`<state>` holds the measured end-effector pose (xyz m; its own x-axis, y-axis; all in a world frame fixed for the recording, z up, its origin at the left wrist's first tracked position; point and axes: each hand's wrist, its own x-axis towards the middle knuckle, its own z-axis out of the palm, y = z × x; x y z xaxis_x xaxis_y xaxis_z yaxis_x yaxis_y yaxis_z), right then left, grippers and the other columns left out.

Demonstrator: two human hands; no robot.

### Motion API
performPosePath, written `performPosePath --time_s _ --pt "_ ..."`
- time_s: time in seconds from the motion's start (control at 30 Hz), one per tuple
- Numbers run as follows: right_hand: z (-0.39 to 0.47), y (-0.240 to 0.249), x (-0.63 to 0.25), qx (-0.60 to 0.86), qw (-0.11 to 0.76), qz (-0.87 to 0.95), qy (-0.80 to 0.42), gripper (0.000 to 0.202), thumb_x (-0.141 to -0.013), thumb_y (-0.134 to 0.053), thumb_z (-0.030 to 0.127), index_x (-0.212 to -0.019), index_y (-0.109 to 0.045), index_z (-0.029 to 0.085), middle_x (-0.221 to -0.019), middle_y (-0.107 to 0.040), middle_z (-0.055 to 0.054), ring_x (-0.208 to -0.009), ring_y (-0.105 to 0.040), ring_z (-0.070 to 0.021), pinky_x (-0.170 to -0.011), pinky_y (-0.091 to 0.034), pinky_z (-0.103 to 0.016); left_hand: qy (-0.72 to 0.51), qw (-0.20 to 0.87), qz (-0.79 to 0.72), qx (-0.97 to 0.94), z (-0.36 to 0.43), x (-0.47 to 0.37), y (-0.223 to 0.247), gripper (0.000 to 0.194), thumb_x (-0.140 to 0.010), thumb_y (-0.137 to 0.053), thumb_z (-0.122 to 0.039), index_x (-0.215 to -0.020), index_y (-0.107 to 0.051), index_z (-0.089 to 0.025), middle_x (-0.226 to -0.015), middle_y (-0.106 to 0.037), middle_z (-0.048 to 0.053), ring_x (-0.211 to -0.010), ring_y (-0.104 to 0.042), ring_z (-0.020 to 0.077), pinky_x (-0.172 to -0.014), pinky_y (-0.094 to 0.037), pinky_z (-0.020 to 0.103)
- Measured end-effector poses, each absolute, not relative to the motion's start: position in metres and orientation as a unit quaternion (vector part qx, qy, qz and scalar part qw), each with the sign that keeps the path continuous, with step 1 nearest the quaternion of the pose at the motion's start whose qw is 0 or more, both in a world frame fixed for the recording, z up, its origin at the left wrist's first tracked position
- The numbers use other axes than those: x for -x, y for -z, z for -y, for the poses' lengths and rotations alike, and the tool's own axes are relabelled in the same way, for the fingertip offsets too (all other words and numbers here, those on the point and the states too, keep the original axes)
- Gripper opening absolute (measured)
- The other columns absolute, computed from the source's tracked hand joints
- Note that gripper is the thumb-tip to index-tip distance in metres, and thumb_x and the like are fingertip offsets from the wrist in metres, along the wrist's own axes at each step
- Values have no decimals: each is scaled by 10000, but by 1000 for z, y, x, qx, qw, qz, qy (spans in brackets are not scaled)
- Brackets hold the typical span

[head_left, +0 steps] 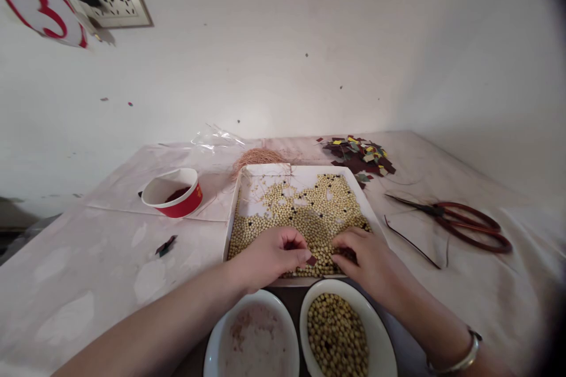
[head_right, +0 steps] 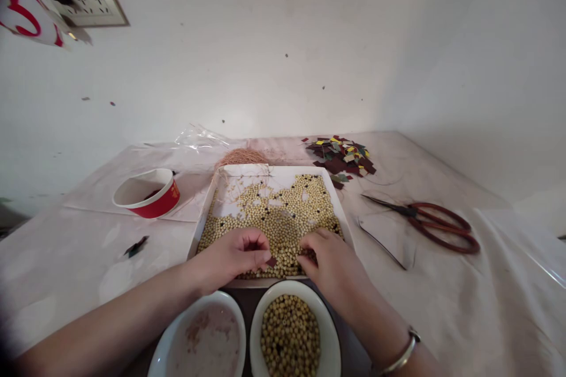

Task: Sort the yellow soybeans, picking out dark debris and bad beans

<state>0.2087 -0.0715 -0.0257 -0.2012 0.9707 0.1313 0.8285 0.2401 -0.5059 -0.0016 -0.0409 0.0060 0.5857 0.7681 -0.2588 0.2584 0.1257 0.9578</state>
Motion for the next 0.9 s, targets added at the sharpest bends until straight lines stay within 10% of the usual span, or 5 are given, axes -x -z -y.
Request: performPosePath --time_s 0.9 --pt "94 3 -171 449 335 816 -144 131 -830 -515 108 -721 -543 176 -764 -526 -17 -761 -482 -157 -681 -374 -302 -190 633 -365 -656 40 2 -8 127 -746 -592 -256 -716 -550 -140 -630 -485 -37 -579 -407 83 -564 -319 226"
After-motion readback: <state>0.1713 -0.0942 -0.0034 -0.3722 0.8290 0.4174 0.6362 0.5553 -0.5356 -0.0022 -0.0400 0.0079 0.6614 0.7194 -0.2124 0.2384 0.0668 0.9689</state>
